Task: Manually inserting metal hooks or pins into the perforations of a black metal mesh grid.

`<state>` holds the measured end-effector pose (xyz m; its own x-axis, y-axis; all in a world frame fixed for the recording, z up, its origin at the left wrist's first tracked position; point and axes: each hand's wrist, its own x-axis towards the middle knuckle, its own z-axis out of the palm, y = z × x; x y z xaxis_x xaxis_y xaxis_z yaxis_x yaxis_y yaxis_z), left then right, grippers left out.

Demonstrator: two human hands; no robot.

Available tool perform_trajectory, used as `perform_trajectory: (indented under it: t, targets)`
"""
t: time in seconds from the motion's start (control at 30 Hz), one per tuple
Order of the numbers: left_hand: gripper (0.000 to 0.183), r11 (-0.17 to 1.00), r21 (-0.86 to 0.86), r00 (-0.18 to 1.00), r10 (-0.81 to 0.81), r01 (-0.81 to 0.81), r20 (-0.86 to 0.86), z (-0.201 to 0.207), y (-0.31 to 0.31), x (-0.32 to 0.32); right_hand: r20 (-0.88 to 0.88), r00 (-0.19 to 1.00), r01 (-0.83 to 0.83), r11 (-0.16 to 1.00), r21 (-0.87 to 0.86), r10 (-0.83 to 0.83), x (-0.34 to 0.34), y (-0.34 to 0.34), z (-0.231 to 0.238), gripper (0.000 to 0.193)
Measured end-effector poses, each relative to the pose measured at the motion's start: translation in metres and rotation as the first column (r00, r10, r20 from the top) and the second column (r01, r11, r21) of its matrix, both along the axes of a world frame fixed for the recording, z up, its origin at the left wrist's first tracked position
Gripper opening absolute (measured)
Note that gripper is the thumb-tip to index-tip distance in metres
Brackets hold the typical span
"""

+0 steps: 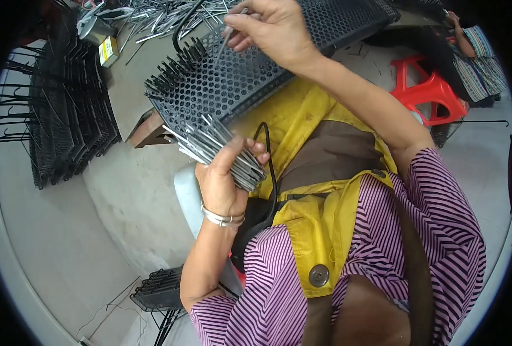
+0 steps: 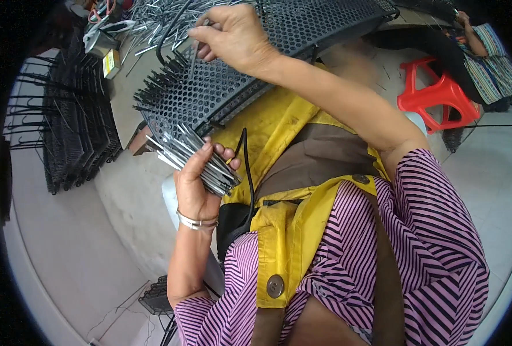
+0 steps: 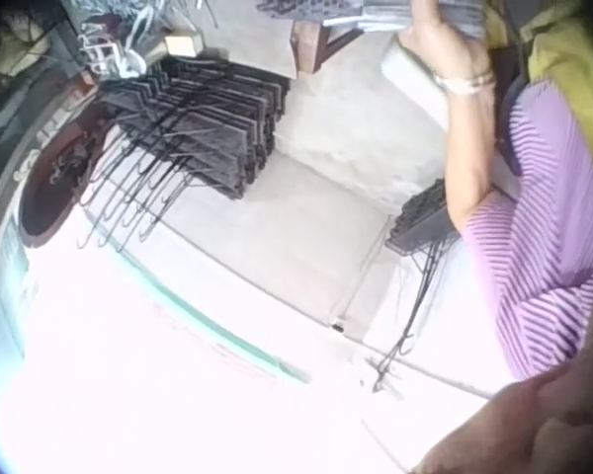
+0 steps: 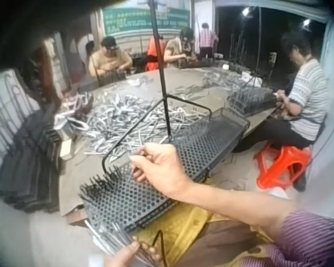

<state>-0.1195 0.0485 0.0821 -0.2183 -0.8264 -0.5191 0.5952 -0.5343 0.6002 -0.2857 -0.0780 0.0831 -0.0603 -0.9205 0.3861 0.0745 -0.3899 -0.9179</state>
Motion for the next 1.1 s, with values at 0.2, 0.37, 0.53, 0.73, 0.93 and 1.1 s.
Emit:
perform_trajectory:
  t: [0.2,0.37,0.53,0.73,0.93,1.1]
  targets:
    - [0.01,0.998,0.058,0.997,0.024,-0.019,-0.079,-0.005,0.008,0.007,-0.201,0.954,0.164,0.951,-0.263,-0.22,0.028,-0.013,0.0,0.009]
    - [0.012,0.999,0.043,0.999,0.02,-0.018,-0.047,-0.007,0.007,0.005,-0.422,0.83,0.117,0.854,-0.507,-0.364,0.029,-0.032,-0.003,0.013]
    - [0.012,0.999,0.039,1.0,0.023,-0.022,-0.015,-0.007,0.007,0.005,-0.583,0.732,0.035,0.874,-0.484,-0.352,0.041,-0.034,0.007,0.018]
    - [0.013,0.998,0.022,0.998,0.057,-0.058,0.036,-0.014,0.007,0.005,-0.804,0.516,-0.088,0.916,-0.391,-0.294,0.045,-0.029,0.012,0.009]
    - [0.017,0.999,-0.004,0.997,0.054,-0.054,0.059,-0.016,0.007,0.005,-0.84,0.465,-0.081,0.931,-0.355,-0.279,0.042,-0.016,-0.008,0.013]
    - [0.018,0.999,-0.01,0.996,0.053,-0.052,0.075,-0.018,0.006,0.01,-0.699,0.715,-0.121,0.987,-0.106,0.013,0.036,0.034,-0.001,0.024]
